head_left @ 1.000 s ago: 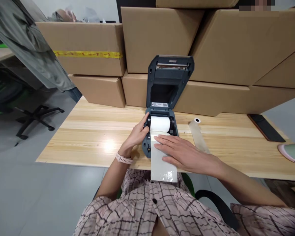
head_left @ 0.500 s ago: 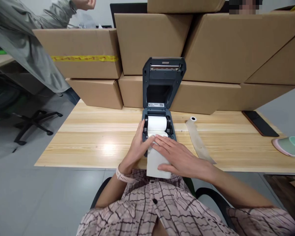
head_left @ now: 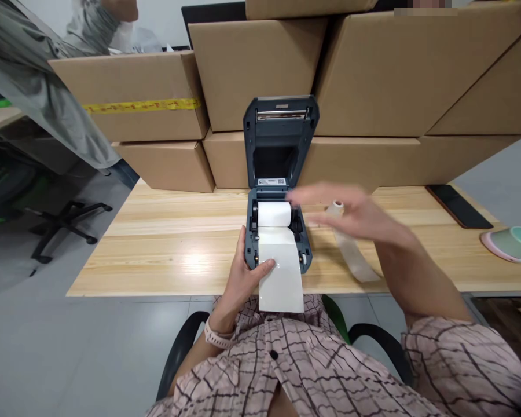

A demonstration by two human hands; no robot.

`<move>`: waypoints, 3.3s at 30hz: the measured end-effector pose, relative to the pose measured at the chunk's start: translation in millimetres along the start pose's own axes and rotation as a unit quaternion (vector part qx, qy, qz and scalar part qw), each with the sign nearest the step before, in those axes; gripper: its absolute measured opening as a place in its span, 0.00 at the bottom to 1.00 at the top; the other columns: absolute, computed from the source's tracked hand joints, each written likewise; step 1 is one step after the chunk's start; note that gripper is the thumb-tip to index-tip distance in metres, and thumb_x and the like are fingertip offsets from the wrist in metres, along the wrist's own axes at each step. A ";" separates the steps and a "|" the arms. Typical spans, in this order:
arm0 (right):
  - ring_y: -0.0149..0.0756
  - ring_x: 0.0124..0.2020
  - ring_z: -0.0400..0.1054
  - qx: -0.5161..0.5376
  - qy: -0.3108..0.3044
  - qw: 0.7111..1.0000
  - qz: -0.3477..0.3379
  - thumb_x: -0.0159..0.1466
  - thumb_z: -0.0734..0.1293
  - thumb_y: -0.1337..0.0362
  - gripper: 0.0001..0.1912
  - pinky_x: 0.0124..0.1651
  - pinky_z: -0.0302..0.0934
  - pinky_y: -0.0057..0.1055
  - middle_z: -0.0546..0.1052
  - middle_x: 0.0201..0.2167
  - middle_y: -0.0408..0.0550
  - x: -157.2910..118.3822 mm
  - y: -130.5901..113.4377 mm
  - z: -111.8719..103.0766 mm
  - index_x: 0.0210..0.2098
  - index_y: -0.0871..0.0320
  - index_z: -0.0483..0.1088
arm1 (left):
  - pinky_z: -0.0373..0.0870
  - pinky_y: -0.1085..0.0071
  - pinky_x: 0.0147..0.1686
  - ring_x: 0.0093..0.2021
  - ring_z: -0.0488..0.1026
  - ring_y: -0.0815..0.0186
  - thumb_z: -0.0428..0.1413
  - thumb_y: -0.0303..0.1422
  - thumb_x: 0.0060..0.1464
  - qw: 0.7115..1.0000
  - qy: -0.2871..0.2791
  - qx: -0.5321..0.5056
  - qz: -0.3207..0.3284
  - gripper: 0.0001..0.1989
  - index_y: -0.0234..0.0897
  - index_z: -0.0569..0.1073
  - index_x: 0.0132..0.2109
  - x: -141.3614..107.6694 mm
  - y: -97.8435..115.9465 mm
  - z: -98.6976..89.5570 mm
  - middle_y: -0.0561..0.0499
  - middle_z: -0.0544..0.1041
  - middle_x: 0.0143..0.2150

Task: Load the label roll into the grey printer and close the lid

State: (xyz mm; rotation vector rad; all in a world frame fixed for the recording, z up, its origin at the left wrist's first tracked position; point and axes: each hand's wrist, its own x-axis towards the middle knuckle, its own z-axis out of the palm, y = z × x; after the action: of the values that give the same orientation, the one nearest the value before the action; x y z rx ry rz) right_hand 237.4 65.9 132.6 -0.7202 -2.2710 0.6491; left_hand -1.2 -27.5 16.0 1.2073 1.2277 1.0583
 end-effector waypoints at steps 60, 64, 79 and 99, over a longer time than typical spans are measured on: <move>0.45 0.52 0.75 -0.090 0.300 0.950 -0.007 0.76 0.54 0.58 0.17 0.62 0.61 0.53 0.83 0.46 0.46 -75.6 -1.8 132.3 0.54 0.47 0.72 | 0.49 0.75 0.23 0.21 0.54 0.76 0.68 0.53 0.50 0.971 -0.108 -0.152 -0.152 0.25 0.32 0.76 0.28 -39.5 -14.3 0.8 0.56 0.65 0.20; 0.45 0.53 0.74 -0.114 0.252 0.961 -0.002 0.75 0.58 0.58 0.12 0.62 0.61 0.51 0.83 0.48 0.48 -69.4 -10.7 117.8 0.53 0.50 0.69 | 0.53 0.75 0.25 0.23 0.57 0.75 0.68 0.49 0.53 0.975 -0.108 -0.134 -0.140 0.22 0.31 0.78 0.29 -41.9 -17.3 -1.2 0.54 0.69 0.22; 0.46 0.62 0.69 -0.130 0.250 0.959 0.034 0.72 0.64 0.57 0.16 0.68 0.54 0.55 0.79 0.57 0.49 -77.2 -10.8 126.0 0.58 0.50 0.65 | 0.71 0.62 0.59 0.63 0.71 0.58 0.55 0.42 0.68 0.959 0.200 0.059 0.190 0.21 0.45 0.72 0.65 -23.3 -23.2 -14.5 0.44 0.73 0.65; 0.54 0.73 0.58 -0.041 0.293 0.948 0.121 0.74 0.56 0.44 0.32 0.73 0.56 0.61 0.64 0.72 0.55 -57.4 -9.7 84.3 0.73 0.48 0.55 | 0.56 0.48 0.75 0.75 0.60 0.52 0.45 0.51 0.71 0.941 0.129 0.087 0.301 0.27 0.47 0.72 0.68 34.7 21.0 -26.5 0.48 0.68 0.73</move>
State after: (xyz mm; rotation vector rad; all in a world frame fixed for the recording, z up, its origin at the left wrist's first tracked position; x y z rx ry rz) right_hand 210.8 1.0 58.0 -1.0814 -1.6809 0.3800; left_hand -23.9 11.0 34.6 1.6839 1.1916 1.6231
